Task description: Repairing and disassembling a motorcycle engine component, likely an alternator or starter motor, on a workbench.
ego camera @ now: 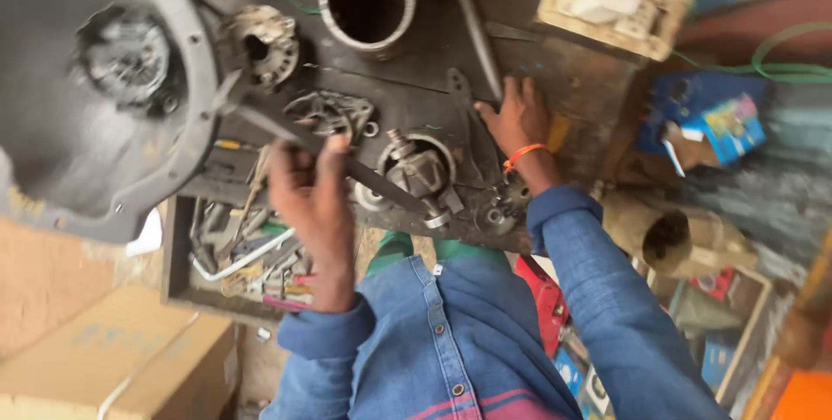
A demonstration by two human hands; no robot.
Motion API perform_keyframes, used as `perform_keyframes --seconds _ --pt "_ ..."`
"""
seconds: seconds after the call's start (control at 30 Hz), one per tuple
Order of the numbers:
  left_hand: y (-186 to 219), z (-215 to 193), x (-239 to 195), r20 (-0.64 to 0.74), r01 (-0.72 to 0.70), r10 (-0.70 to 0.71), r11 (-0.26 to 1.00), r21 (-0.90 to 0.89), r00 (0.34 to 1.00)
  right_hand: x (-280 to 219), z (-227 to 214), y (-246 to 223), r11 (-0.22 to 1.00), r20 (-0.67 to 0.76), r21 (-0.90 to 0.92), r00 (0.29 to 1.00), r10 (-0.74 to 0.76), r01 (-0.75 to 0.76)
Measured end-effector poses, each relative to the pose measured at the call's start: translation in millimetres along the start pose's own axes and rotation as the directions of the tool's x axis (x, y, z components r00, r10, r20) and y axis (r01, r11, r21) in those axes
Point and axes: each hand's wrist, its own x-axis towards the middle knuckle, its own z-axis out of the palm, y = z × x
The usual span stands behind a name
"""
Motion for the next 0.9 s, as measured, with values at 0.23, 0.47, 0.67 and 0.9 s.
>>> perform_keyframes --seconds 0.23,0.47,0.67,0.9 --pt "-29.3 33.1 -22.1 0.029 0.022 -0.025 0.995 0.099 0.999 32.3 11.5 21.7 0.869 0.476 0.301 0.851 0.220 -0.393" --pt "-56.9 68.8 -46.1 0.047 -0.071 0.057 0.925 0.373 0.997 72.5 -73.9 -9.8 0.368 0.792 0.546 0.607 0.065 -0.753" --pt "-44.6 70.7 -26.7 -0.006 -0.063 0.062 0.997 -0.054 0.998 40.4 -95.0 12.0 0.403 0.794 0.541 0.606 0.045 -0.738" --pt "-68.0 79.1 -43.7 0.016 -0.017 0.017 1.000 -0.001 1.000 9.8 -134.4 11.1 0.544 0.774 0.496 0.629 0.078 -0.677"
